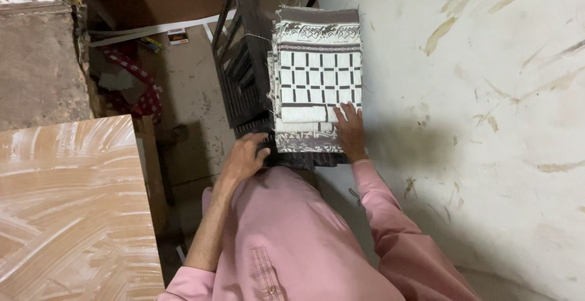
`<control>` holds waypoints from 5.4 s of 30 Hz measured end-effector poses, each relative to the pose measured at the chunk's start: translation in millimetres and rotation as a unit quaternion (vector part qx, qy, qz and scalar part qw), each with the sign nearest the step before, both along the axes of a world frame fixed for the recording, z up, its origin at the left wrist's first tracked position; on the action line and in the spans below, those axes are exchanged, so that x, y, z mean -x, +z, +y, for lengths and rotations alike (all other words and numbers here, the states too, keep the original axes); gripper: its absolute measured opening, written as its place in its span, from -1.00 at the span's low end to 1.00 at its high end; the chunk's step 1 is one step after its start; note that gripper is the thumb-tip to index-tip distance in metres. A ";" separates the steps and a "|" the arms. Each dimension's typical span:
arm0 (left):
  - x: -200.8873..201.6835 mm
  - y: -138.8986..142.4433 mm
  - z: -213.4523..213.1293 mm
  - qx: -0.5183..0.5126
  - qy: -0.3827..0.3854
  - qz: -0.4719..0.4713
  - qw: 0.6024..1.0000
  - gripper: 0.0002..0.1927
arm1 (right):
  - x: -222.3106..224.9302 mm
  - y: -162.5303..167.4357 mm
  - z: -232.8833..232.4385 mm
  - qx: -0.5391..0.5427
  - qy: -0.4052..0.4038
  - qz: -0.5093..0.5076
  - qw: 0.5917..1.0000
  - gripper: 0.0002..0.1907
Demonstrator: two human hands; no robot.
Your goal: The person squeezes white glue from a green pouch onto a large board and spreads it evenly with a wooden spreader. Then, the person unfolds a patterned fabric and places it over the glued board, smoothing it down with both hands.
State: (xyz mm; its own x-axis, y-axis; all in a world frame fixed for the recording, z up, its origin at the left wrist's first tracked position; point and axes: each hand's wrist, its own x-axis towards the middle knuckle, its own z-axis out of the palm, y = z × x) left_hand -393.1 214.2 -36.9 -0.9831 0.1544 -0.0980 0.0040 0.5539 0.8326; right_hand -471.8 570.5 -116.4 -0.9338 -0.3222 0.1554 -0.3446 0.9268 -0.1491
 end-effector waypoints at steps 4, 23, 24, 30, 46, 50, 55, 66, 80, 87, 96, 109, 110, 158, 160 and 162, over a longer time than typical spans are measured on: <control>0.9 -8.6 -1.3 0.004 0.023 -0.030 0.999 -0.51 | 24.5 12.6 -2.8 0.000 0.073 0.052 0.996 -0.53; -146.5 -32.8 -46.7 -0.825 0.130 -0.027 0.550 -0.19 | 84.2 219.6 -41.5 0.640 0.247 -0.196 0.701 -0.65; -164.3 -31.3 -39.0 -0.815 0.137 0.004 0.563 -0.26 | 81.1 208.8 -59.6 0.639 0.223 -0.212 0.705 -0.64; -183.9 42.0 -7.2 -0.564 0.249 0.071 0.784 -0.39 | -9.5 196.7 -169.9 0.344 0.176 -0.144 0.911 -0.25; -187.3 99.7 25.3 -0.476 0.315 0.062 0.819 -0.48 | -169.5 231.6 -176.1 0.290 0.453 -0.300 0.788 0.04; -194.8 133.5 31.8 -0.254 0.330 0.193 0.889 -0.64 | -180.7 231.0 -174.8 0.293 0.443 -0.330 0.781 -0.01; -197.7 149.4 36.6 -0.050 0.438 0.158 0.883 -0.62 | -182.4 223.4 -185.0 0.330 0.439 -0.371 0.749 -0.02; -247.7 85.7 -58.7 -0.358 0.448 0.267 0.774 -0.85 | -141.9 195.4 -168.7 0.542 0.200 -0.613 0.539 -0.49; -302.4 109.2 -71.2 0.152 0.418 -0.040 0.895 -0.54 | -20.0 276.3 -79.3 0.644 0.344 -0.377 0.570 -0.34; -203.4 195.4 -20.2 -0.130 0.190 0.366 0.902 -0.40 | -10.8 343.1 -132.2 0.257 0.662 -0.450 0.541 -0.44; -206.8 200.9 8.4 -0.226 0.378 0.264 0.858 -0.74 | -48.3 389.1 -203.6 0.129 0.603 -0.208 0.760 -0.43; -193.2 176.1 35.4 -0.358 0.488 0.217 0.766 -0.71 | -147.3 322.3 -217.9 0.285 0.462 -0.051 0.838 -0.14; -193.1 175.5 35.7 -0.355 0.481 0.225 0.769 -0.71 | -148.0 311.5 -223.4 0.307 0.441 -0.055 0.842 -0.16; -423.2 147.6 16.2 -0.116 0.805 0.226 0.536 -0.58 | 37.0 287.1 -289.7 0.527 0.393 -0.164 0.735 -0.90; -450.3 128.4 27.3 -0.047 0.798 0.281 0.531 -0.54 | 46.9 290.0 -295.4 0.475 0.423 -0.128 0.761 -0.81; -484.1 113.1 33.9 0.020 0.788 0.338 0.515 -0.57 | 67.6 291.2 -302.5 0.487 0.437 -0.157 0.740 -0.78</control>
